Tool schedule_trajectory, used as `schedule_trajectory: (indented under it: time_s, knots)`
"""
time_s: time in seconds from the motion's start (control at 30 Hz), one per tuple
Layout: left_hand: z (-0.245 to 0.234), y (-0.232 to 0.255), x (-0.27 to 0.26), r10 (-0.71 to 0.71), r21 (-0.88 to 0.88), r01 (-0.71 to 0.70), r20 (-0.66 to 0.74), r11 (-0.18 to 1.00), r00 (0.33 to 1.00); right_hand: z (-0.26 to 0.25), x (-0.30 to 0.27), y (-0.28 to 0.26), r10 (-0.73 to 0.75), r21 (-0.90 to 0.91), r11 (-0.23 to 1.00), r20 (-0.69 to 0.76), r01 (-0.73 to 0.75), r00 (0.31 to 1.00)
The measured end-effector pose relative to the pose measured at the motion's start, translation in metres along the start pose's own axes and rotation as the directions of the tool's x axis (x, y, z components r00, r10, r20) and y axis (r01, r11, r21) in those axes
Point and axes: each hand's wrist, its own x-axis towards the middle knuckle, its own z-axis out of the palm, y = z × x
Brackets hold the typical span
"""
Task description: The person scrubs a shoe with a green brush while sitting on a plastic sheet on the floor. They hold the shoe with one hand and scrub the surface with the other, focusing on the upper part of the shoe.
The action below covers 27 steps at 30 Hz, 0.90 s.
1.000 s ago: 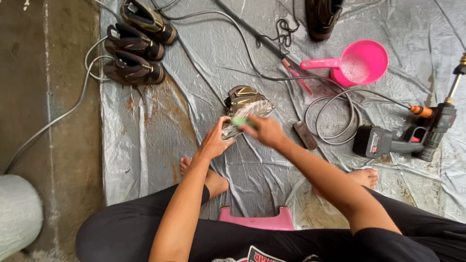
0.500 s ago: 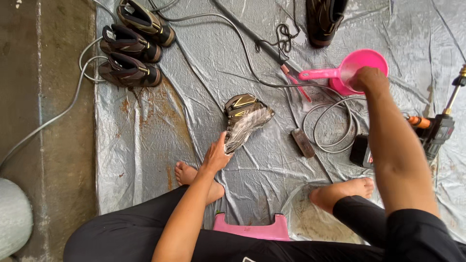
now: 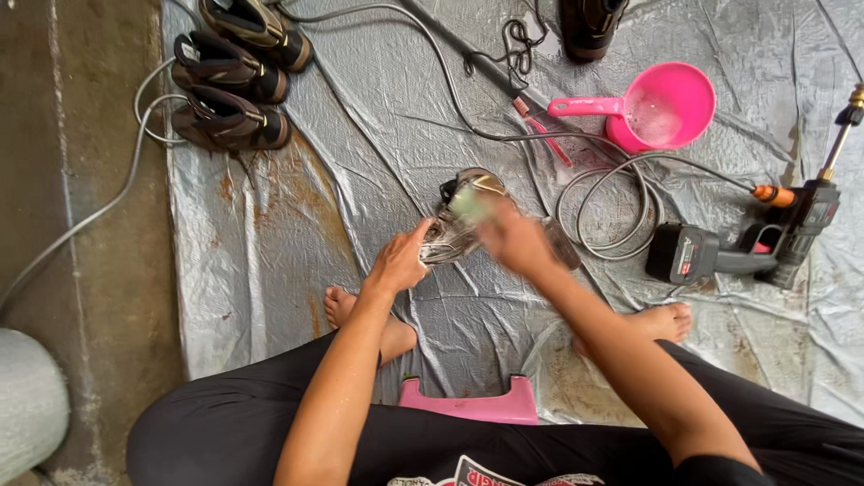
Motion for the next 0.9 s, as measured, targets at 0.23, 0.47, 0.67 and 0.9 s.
schedule_trajectory:
  time_s: [0.23,0.47,0.67,0.9]
  knots:
    - [0.007,-0.008,-0.019,-0.079,-0.015,0.08,0.027,0.997,0.996,0.051,-0.015,0.036,0.071,-0.602,0.798,0.084,-0.006,0.994]
    - [0.002,0.008,-0.03,-0.113,0.043,0.111,0.037,0.993,0.993,0.022,-0.02,0.033,-0.029,-0.798,0.576,0.2,0.18,0.979]
    - [0.001,0.014,-0.019,-0.145,0.038,0.143,0.046,0.989,0.988,0.061,-0.088,0.006,-0.231,-0.312,0.897,0.27,0.312,0.935]
    - [0.003,0.024,-0.02,-0.176,-0.01,0.176,0.037,0.984,0.984,0.048,-0.047,0.053,-0.099,-0.423,0.905,-0.122,0.038,0.988]
